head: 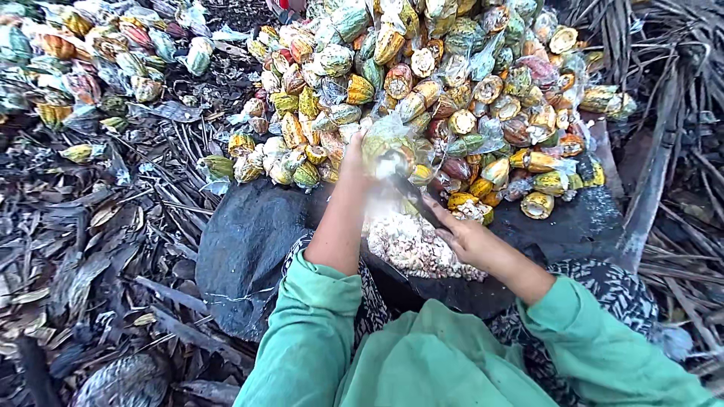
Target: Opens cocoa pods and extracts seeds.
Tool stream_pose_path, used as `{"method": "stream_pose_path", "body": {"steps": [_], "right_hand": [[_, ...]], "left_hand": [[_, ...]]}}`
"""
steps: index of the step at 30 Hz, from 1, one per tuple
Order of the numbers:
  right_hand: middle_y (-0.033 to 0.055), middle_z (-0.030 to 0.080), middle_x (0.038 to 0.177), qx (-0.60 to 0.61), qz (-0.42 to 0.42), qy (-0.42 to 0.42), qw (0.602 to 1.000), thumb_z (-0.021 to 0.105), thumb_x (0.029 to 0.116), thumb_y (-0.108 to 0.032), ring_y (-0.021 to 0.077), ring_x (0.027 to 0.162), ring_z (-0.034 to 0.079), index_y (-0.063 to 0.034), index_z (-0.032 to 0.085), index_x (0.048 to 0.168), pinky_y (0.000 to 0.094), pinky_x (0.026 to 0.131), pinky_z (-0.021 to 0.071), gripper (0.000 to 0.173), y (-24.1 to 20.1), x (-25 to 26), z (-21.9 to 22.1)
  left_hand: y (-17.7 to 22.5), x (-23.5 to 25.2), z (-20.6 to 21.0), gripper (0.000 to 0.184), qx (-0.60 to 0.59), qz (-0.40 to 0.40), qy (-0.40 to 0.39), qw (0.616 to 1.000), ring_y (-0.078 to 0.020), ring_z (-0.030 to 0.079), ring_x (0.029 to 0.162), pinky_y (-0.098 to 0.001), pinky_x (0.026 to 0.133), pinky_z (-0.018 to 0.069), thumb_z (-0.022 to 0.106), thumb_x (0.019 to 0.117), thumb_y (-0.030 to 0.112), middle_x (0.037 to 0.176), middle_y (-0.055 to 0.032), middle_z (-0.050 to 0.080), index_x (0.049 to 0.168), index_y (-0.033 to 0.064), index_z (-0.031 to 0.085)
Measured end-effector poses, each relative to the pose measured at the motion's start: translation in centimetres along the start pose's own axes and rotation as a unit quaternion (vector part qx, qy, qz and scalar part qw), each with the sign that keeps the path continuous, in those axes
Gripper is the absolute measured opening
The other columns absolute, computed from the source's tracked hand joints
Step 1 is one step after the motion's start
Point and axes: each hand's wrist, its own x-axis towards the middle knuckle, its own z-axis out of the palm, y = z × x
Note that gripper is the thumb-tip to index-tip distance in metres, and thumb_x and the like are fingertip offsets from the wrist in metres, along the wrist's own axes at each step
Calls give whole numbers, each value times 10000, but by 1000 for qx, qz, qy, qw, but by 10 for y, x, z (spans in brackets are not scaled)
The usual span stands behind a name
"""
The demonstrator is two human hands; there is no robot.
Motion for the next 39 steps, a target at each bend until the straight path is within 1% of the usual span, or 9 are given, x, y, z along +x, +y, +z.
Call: {"method": "stream_pose_path", "body": {"steps": [6, 9, 14, 18, 22, 26, 31, 36, 39], "right_hand": [[208, 697, 837, -168, 13, -32, 985, 437, 1085, -163, 385, 716, 688, -234, 266, 1638, 576, 705, 560, 583, -19, -22, -43], [204, 654, 903, -81, 139, -98, 982, 363, 1122, -224, 282, 637, 647, -255, 81, 1661, 469, 678, 574, 609, -41, 0, -34], [82, 591, 803, 235, 159, -34, 958, 387, 1110, -171, 151, 500, 571, -277, 9, 1654, 315, 507, 553, 671, -59, 15, 2], [45, 563, 785, 314, 89, -43, 944, 421, 1080, -140, 135, 503, 560, -244, 8, 1653, 294, 482, 541, 714, -40, 14, 14], [109, 598, 847, 104, 57, -74, 990, 415, 1097, -198, 144, 525, 559, -192, 106, 1657, 316, 542, 540, 639, -12, 1, -6], [264, 714, 1074, -131, -77, -18, 988, 462, 1065, -167, 422, 872, 722, -146, 344, 1607, 594, 820, 567, 555, 26, -25, -38], [236, 707, 959, -258, -67, 33, 963, 473, 1055, -148, 439, 760, 709, -150, 405, 1580, 596, 659, 568, 530, 37, -53, -45], [242, 714, 1068, -200, 7, 67, 977, 445, 1070, -164, 438, 869, 720, -115, 334, 1605, 604, 777, 569, 549, 17, -54, -47], [240, 706, 1061, -214, 50, 75, 973, 464, 1062, -120, 421, 815, 713, -175, 303, 1624, 589, 738, 569, 587, 10, -42, -47]], "left_hand": [[13, -18, -8, 438, -27, -14, 75, 997, -228, 676, 904, -466, 753, 571, 318, 1062, 473, 1014, -94, 674, 1206, 137, 560], [10, -19, -8, 442, 133, 87, 56, 986, -229, 667, 1036, -450, 870, 576, 424, 1073, 371, 1192, -127, 650, 1416, 97, 478], [-19, -41, -6, 955, 312, 218, -8, 925, -285, 445, 1417, -519, 1104, 448, 650, 932, 494, 1604, -191, 342, 1629, 129, 108], [-18, -34, -11, 826, 243, 213, -8, 946, -249, 475, 1384, -475, 1099, 454, 681, 930, 350, 1562, -155, 410, 1603, 146, 246], [-3, -28, -8, 622, 129, 89, -35, 987, -253, 554, 1267, -499, 986, 508, 493, 1029, 363, 1459, -121, 515, 1592, 212, 276], [16, -31, 10, 455, -6, 20, 13, 1000, -228, 654, 1036, -457, 857, 562, 367, 1075, 471, 1187, -97, 648, 1387, 163, 489], [19, -8, 8, 620, -52, -81, 50, 994, -390, 611, 1172, -622, 894, 527, 398, 997, 632, 1339, -175, 596, 1431, 196, 473], [-2, 0, 21, 440, -22, -2, -5, 1000, -269, 660, 1052, -505, 849, 563, 361, 1064, 495, 1180, -101, 655, 1328, 183, 522], [-22, 3, 21, 632, 113, 117, -137, 977, -210, 598, 1205, -445, 948, 547, 479, 988, 377, 1409, -78, 553, 1572, 221, 292]]}}
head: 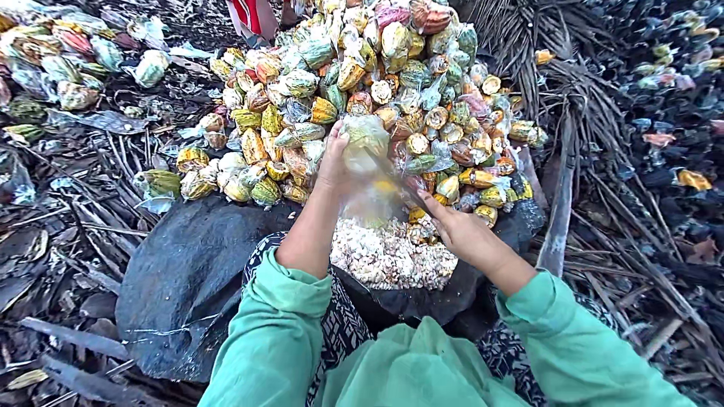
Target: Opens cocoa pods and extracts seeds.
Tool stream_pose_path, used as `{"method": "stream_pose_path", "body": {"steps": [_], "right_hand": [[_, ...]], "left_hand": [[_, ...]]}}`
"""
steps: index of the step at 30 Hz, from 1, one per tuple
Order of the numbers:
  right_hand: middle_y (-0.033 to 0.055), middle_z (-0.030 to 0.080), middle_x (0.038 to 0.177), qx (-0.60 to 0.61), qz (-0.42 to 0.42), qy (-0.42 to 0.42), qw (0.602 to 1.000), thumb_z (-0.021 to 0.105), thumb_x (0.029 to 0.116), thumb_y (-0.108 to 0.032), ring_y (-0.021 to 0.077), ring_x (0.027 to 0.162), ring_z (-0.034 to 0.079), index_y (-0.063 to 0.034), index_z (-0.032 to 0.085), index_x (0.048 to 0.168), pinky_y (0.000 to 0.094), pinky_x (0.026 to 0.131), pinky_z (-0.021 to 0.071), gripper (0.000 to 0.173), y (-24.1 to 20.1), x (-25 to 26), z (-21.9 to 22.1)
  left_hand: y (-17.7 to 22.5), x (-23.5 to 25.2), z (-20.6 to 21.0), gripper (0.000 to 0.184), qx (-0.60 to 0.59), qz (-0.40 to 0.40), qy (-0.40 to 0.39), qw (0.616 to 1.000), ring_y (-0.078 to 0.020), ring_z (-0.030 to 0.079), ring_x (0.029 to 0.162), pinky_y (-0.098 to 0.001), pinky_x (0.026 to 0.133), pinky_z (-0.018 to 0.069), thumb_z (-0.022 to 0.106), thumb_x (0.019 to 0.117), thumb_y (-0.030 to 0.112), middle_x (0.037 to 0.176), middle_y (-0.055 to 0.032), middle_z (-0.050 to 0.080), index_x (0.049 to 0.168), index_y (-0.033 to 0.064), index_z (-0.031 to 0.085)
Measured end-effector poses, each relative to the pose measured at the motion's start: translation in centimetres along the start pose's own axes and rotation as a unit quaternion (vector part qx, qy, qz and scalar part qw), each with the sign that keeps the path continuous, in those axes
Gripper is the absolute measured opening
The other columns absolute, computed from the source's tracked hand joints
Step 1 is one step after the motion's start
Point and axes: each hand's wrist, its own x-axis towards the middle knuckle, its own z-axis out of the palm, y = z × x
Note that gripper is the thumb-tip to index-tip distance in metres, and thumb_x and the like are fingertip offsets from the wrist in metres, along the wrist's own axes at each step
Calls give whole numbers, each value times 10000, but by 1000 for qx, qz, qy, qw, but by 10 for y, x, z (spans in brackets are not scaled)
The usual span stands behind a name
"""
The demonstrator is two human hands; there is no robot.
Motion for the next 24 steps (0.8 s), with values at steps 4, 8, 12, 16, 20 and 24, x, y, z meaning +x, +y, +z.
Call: {"method": "stream_pose_path", "body": {"steps": [4, 8, 12, 16, 20, 24], "right_hand": [[234, 645, 1043, -50, -63, 7, 997, 536, 996, -28, 365, 707, 675, -303, 376, 1595, 511, 615, 569, 678, 12, -2, 8], [299, 640, 1004, -121, -82, -49, 988, 562, 926, 70, 449, 722, 672, -359, 461, 1540, 574, 619, 551, 756, 38, -21, 1], [331, 621, 1134, -116, 20, -189, 975, 486, 980, 48, 498, 853, 675, -329, 336, 1606, 617, 721, 542, 746, 61, -26, 2], [327, 616, 1200, -32, 76, -243, 967, 454, 1040, -45, 510, 934, 672, -319, 302, 1620, 644, 795, 532, 660, 94, -32, 28], [326, 632, 1171, 36, 5, -328, 944, 477, 1018, -29, 524, 990, 654, -297, 315, 1617, 669, 837, 505, 676, 105, -36, 39], [314, 627, 1184, 58, -34, -328, 942, 469, 1025, -34, 511, 997, 655, -315, 289, 1623, 656, 828, 517, 685, 98, -14, 38]], "left_hand": [[-6, -4, -2, 928, 90, 73, -110, 987, -191, 568, 1269, -420, 992, 541, 674, 832, 426, 1501, -86, 486, 1607, 193, 220], [-4, -4, -19, 918, 53, 75, -69, 993, -188, 577, 1263, -422, 987, 550, 677, 851, 520, 1475, -64, 512, 1597, 209, 241], [11, -3, -48, 710, 37, 76, 44, 995, -218, 579, 1271, -453, 1011, 538, 558, 983, 432, 1452, -66, 540, 1590, 209, 267], [35, -15, -113, 510, 40, 71, 246, 966, -266, 611, 1218, -519, 985, 539, 433, 1069, 402, 1373, -102, 592, 1529, 196, 359], [15, -29, -146, 524, 86, 41, 477, 874, -294, 580, 1258, -577, 970, 523, 447, 1054, 402, 1434, -132, 540, 1521, 177, 370], [-58, 26, -1, 480, 62, -18, 323, 944, -283, 633, 1081, -534, 877, 559, 414, 1070, 387, 1265, -169, 607, 1467, 118, 409]]}}
